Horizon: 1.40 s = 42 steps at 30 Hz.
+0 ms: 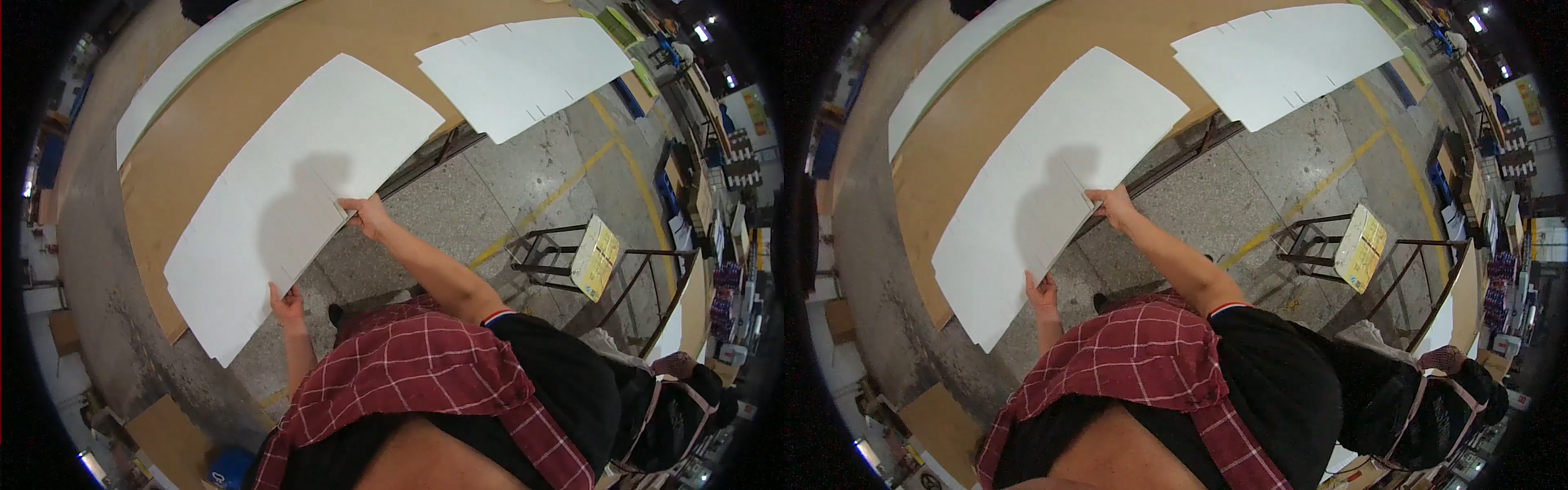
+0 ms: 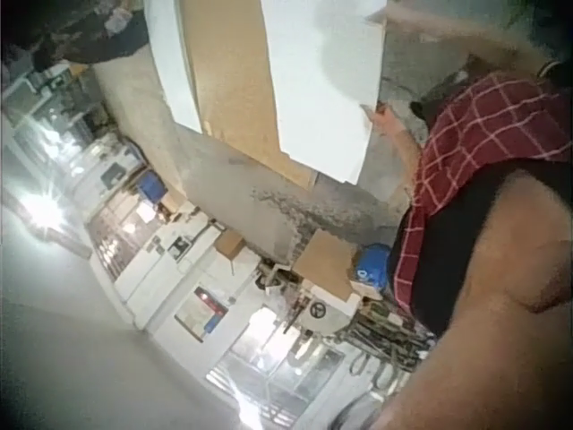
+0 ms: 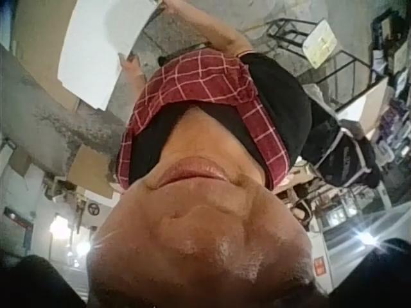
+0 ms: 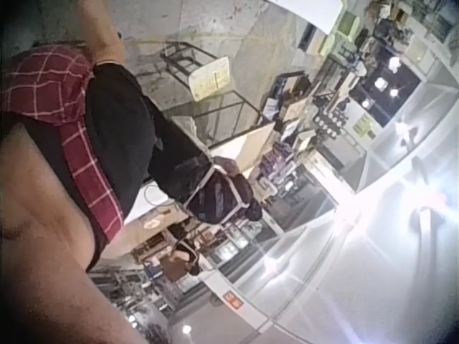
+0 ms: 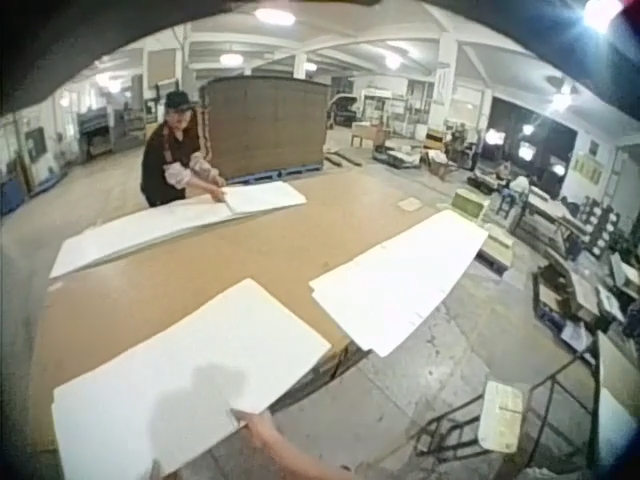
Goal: Aligning and stacking large white paper sheets on an industrial work table.
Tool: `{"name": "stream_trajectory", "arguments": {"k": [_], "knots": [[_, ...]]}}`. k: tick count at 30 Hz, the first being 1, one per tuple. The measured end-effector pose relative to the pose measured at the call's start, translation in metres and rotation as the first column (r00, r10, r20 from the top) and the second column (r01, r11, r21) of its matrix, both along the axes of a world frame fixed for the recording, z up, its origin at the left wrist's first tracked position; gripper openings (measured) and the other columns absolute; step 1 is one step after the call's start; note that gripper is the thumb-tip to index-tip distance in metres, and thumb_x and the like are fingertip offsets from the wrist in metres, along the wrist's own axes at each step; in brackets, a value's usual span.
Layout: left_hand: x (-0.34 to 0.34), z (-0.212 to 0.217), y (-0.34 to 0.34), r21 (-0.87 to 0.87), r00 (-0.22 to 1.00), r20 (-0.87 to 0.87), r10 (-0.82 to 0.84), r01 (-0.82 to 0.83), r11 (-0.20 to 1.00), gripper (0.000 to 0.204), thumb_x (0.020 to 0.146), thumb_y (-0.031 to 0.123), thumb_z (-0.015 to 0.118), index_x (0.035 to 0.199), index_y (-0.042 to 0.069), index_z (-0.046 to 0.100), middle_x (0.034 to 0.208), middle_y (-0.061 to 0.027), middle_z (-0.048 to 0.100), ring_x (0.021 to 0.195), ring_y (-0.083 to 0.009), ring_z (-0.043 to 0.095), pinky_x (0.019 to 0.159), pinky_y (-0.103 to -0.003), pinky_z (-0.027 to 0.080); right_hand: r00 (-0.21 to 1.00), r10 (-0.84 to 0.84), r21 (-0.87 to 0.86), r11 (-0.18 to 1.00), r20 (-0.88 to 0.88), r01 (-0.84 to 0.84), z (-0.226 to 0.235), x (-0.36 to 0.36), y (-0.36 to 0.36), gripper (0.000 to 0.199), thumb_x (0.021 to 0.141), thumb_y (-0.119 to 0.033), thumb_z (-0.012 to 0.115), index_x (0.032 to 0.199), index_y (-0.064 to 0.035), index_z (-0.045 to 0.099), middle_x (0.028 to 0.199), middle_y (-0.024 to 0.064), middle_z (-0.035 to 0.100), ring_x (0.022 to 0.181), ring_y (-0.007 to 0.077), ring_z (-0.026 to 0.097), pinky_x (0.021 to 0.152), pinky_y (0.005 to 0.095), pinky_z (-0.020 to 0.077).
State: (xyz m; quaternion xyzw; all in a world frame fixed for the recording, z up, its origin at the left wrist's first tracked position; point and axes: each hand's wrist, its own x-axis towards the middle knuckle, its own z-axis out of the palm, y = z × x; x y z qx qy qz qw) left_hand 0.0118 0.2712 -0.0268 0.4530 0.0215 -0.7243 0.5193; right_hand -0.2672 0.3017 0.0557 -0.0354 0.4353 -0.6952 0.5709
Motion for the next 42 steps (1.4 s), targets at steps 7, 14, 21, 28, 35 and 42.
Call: {"name": "stream_trajectory", "arguments": {"k": [7, 14, 21, 28, 35, 42], "knots": [[-0.138, 0.007, 0.027, -0.001, 0.991, -0.127, -0.039, 0.039, 0.999, 0.029, 0.07, 0.015, 0.062, 0.094, 0.003, 0.05, 0.089, -0.005, 0.055, 0.078, -0.0178, 0.053, 0.063, -0.027, 0.048, 0.992, -0.007, -0.035, 0.999, -0.128, 0.002, 0.026, -0.135, 0.031, 0.035, 0.065, -0.004, 0.058, 0.097, -0.0001, 0.046, 0.086, 0.0094, 0.052, 0.075, 0.0198, 0.052, 0.05, 0.032, 0.0449], [-0.262, 0.018, 0.032, 0.008, 0.992, -0.117, -0.042, 0.043, 0.999, 0.03, 0.07, 0.015, 0.062, 0.095, 0.003, 0.051, 0.094, -0.0065, 0.055, 0.089, -0.0189, 0.051, 0.073, -0.03, 0.046, 0.974, -0.101, -0.07, 0.994, -0.203, 0.088, 0.05, -0.248, 0.048, 0.035, 0.064, -0.003, 0.06, 0.096, -0.001, 0.047, 0.082, 0.0071, 0.053, 0.068, 0.0159, 0.054, 0.04, 0.0252, 0.0454], [-0.35, 0.035, 0.037, 0.018, 0.973, -0.179, -0.146, 0.152, 0.988, 0.024, 0.07, 0.014, 0.062, 0.09, 0.004, 0.053, 0.088, -0.0045, 0.057, 0.078, -0.0178, 0.055, 0.066, -0.029, 0.048, 0.962, -0.121, -0.01, 0.992, -0.244, 0.122, 0.046, -0.34, 0.067, 0.037, 0.063, -0.002, 0.06, 0.097, -0.0001, 0.046, 0.082, 0.0081, 0.053, 0.07, 0.0158, 0.054, 0.041, 0.0229, 0.0445], [-0.402, 0.043, 0.034, 0.055, 0.98, -0.151, -0.132, 0.141, 0.988, 0.027, 0.069, 0.011, 0.063, 0.091, 0.002, 0.052, 0.092, -0.0077, 0.056, 0.086, -0.0186, 0.052, 0.072, -0.029, 0.045, 0.977, -0.146, -0.026, 0.989, -0.152, 0.144, 0.04, -0.397, 0.085, 0.031, 0.061, -0.007, 0.062, 0.088, -0.0002, 0.05, 0.074, 0.0067, 0.053, 0.066, 0.0165, 0.052, 0.051, 0.0283, 0.0439], [-0.448, 0.055, 0.058, 0.028, 0.964, 0.138, -0.229, 0.228, 0.973, 0.029, 0.079, 0.023, 0.05, 0.1, 0.003, 0.049, 0.099, -0.0043, 0.054, 0.092, -0.0161, 0.049, 0.075, -0.028, 0.042, 0.984, -0.173, 0.097, 0.981, 0.029, 0.17, 0.0, -0.429, 0.114, 0.032, 0.061, -0.008, 0.064, 0.089, -0.0017, 0.049, 0.074, 0.0038, 0.052, 0.061, 0.0148, 0.049, 0.049, 0.0261, 0.0394], [-0.45, 0.049, 0.068, 0.057, 0.95, 0.248, -0.192, 0.183, 0.981, 0.027, 0.079, 0.022, 0.049, 0.101, 0.005, 0.048, 0.095, -0.0045, 0.055, 0.084, -0.0161, 0.053, 0.068, -0.027, 0.045, 0.964, -0.137, 0.133, 0.985, 0.227, 0.109, -0.022, -0.436, 0.13, 0.039, 0.066, -0.006, 0.062, 0.1, -0.0032, 0.044, 0.086, 0.0048, 0.052, 0.074, 0.0165, 0.052, 0.059, 0.0269, 0.042]]}}
